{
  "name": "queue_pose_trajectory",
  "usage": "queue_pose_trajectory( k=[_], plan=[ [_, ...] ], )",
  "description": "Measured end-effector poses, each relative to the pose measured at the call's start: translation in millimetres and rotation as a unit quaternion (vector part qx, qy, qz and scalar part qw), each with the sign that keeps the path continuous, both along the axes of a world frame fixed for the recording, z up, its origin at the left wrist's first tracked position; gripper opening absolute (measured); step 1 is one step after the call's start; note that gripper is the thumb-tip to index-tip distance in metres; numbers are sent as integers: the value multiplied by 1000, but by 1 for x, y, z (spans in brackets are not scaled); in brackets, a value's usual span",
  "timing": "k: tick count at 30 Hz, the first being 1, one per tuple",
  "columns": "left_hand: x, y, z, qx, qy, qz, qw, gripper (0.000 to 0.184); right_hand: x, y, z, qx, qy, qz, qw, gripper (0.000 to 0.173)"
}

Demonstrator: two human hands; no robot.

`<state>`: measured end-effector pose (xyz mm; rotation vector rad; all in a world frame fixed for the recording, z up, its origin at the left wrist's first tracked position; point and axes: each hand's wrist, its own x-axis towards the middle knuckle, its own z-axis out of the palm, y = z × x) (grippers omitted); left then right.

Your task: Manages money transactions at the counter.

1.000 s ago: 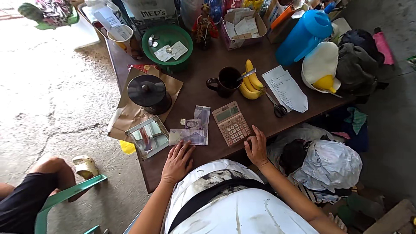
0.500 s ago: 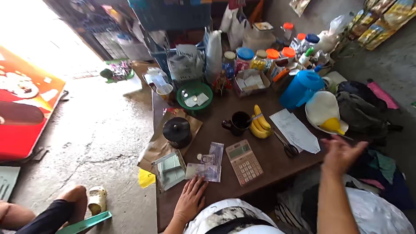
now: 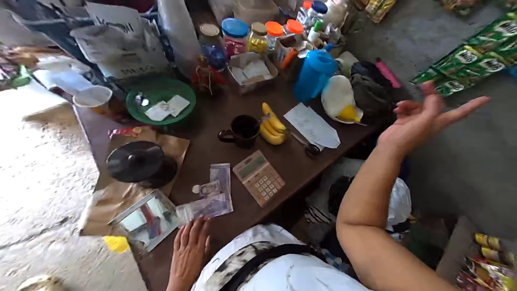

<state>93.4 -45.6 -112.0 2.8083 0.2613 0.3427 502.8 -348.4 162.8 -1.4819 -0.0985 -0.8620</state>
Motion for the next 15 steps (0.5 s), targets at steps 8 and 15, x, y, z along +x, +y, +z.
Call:
queue_pose_trajectory(
  k=[8, 15],
  plan=[
    [31, 16, 23, -72, 148, -56, 985, 65, -84, 94, -94, -212, 149, 334, 906, 60],
    [40, 32, 25, -87, 179, -113, 973, 43, -219, 153, -211, -468, 359, 506, 629, 38]
  ],
)
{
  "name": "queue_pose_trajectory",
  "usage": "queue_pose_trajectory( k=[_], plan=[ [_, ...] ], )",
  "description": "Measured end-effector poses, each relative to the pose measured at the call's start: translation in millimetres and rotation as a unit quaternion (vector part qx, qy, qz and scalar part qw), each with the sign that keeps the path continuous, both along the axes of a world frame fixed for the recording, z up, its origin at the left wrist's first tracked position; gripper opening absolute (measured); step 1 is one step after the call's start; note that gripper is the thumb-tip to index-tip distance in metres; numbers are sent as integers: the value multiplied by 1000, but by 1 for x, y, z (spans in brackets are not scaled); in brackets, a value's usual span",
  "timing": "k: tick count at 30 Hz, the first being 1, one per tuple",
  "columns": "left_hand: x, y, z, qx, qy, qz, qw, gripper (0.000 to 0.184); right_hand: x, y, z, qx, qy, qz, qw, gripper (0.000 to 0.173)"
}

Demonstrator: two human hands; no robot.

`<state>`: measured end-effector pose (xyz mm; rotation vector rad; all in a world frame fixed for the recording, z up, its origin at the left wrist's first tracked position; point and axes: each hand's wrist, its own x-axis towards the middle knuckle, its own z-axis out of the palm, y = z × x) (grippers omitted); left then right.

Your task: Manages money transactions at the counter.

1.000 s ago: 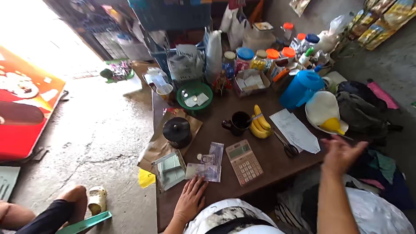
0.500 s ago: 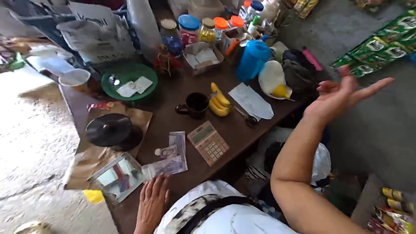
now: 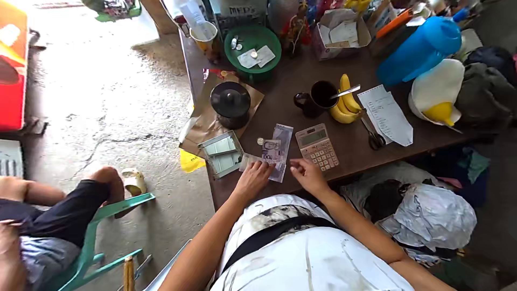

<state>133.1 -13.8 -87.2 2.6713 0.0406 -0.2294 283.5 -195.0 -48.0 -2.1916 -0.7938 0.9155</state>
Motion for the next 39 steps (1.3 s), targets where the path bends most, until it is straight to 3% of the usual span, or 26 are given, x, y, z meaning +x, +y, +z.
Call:
queue_pose_trajectory(
  k=[5, 10, 14, 15, 17, 19, 22, 24, 27, 29, 31, 34, 36, 39],
  plan=[
    [-4, 18, 4, -133, 64, 12, 989, 47, -26, 21, -16, -96, 42, -26, 994, 66],
    [-13, 30, 3, -306, 28, 67, 949, 48, -42, 24, -17, 12, 95, -117, 988, 62],
    [-17, 36, 11, -278, -67, 106, 952, 81, -41, 25, 5, 75, 12, -1, 997, 48],
    [-17, 40, 13, -287, -71, 97, 950, 79, -39, 28, 12, 93, 0, 44, 995, 44],
    [-19, 48, 16, -339, -60, 66, 937, 43, -35, 34, 22, 137, 32, 85, 986, 40],
    [-26, 53, 20, -379, -28, 76, 922, 24, -29, 44, 23, 172, 83, 48, 980, 42],
    [-40, 53, 12, -446, -58, 193, 872, 22, -14, 59, 1, 112, -39, -17, 993, 36],
    [-44, 54, 9, -484, -92, 269, 828, 21, -2, 71, -13, 27, -133, 16, 991, 33],
    [-44, 60, 26, -535, -95, 357, 760, 18, 11, 89, -24, -34, -234, 106, 966, 60],
    [-44, 64, 35, -550, -91, 396, 730, 21, 19, 95, -28, -59, -247, 182, 950, 72],
    [-46, 68, 37, -558, -97, 418, 710, 25, 28, 95, -35, -34, -251, 245, 936, 66],
    [-48, 71, 34, -557, -110, 433, 700, 29, 37, 91, -42, 34, -293, 295, 909, 39],
    [-50, 72, 32, -556, -114, 443, 694, 28, 34, 87, -39, 96, -268, 248, 926, 26],
    [-50, 71, 32, -545, -117, 456, 693, 26, 15, 86, -22, 158, -86, 49, 983, 23]
  ],
)
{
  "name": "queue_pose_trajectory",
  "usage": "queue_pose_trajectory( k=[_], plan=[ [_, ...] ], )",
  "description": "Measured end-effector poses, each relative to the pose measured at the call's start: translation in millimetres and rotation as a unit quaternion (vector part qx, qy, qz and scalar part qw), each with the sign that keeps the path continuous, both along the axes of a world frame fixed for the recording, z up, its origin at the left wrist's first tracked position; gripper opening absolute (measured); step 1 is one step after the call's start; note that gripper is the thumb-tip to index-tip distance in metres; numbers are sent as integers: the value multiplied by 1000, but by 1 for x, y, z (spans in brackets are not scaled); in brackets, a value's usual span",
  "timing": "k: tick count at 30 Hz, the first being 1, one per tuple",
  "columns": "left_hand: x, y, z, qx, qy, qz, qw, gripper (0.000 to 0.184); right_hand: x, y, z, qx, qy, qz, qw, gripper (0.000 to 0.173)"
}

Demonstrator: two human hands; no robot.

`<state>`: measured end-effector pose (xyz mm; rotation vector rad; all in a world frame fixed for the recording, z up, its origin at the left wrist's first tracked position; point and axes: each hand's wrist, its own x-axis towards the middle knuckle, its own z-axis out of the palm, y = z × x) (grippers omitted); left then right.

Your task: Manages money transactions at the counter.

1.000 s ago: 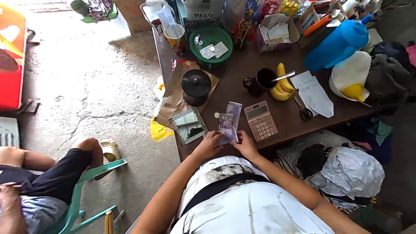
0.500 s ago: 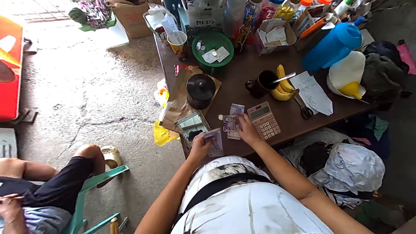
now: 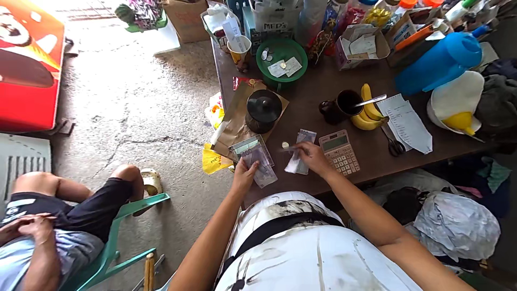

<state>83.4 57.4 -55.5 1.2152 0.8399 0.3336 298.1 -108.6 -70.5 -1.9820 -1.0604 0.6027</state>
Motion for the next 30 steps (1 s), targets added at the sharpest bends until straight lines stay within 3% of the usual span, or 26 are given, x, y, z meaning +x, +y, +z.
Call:
queue_pose_trajectory(
  k=[3, 7, 11, 15, 19, 22, 25, 28, 30],
  plan=[
    [3, -3, 3, 12, -4, -5, 1000, 28, -22, 7, 30, 33, 230, -101, 967, 20],
    [8, -8, 8, 30, -9, -37, 999, 25, -43, 20, 48, 48, 314, -67, 946, 21],
    [14, -17, 17, -16, -22, -34, 999, 48, -59, 36, 39, 38, 278, -93, 955, 20],
    [23, -22, 23, -44, -56, 16, 997, 13, -71, 45, 39, 24, 240, -67, 968, 25],
    [24, -24, 27, -123, -76, 80, 986, 13, -60, 34, 34, 24, 160, -62, 985, 42],
    [21, -18, 28, -182, -133, 99, 969, 25, -15, 19, 20, -83, -3, -52, 995, 44],
    [21, -15, 34, -207, -129, 110, 963, 29, 34, 6, 1, -175, -163, -41, 970, 52],
    [20, -14, 33, -203, -139, 76, 966, 31, 56, 11, -1, -292, -178, -24, 940, 80],
    [19, -13, 31, -220, -155, 59, 961, 28, 58, 18, 0, -325, -165, -15, 931, 85]
  ],
)
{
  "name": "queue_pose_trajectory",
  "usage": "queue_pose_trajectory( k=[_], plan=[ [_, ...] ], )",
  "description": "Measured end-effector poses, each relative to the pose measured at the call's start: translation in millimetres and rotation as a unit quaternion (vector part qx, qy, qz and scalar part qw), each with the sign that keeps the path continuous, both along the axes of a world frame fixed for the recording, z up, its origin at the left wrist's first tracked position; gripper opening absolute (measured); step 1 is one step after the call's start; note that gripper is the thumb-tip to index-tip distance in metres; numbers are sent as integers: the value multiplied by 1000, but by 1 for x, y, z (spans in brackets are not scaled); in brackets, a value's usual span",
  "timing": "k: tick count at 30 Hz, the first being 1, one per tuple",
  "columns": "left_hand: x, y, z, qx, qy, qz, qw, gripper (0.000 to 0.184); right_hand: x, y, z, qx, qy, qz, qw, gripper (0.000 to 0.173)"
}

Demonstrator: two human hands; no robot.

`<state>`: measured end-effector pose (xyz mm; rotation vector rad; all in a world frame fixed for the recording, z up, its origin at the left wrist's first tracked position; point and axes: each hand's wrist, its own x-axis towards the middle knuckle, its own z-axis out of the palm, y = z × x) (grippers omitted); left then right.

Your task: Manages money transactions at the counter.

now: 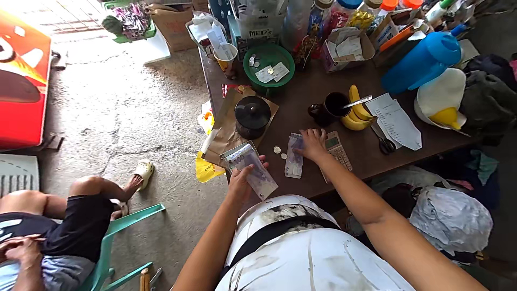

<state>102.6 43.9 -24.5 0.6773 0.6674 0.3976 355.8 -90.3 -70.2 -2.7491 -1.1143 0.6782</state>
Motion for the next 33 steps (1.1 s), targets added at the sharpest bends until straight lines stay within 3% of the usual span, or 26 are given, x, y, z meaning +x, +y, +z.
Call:
queue_pose_trajectory(
  k=[3, 9, 13, 17, 23, 29, 31, 33],
  plan=[
    [-3, 1, -3, -19, -9, -8, 1000, 31, -2, 10, 1, -18, 45, -11, 999, 75],
    [-7, 1, -2, 19, 22, -4, 1000, 31, -7, 14, 1, -27, 71, 46, 996, 39],
    [-9, 3, 1, 16, 45, 21, 999, 27, -22, 1, 30, 31, 134, 51, 989, 35],
    [-12, 6, -3, 25, 66, 22, 997, 31, -37, -14, 75, 131, 240, 143, 951, 41],
    [-10, 0, 7, 83, 25, -13, 996, 43, -70, -1, 130, 213, 257, 304, 892, 61],
    [-23, 0, 34, 241, -14, -19, 970, 29, -90, 32, 138, 243, 309, 368, 843, 71],
    [-35, -1, 42, 263, -16, -28, 964, 35, -101, 50, 136, 265, 263, 380, 846, 76],
    [-49, -3, 52, 224, 2, -50, 973, 53, -112, 67, 132, 280, 225, 402, 842, 85]
  ],
)
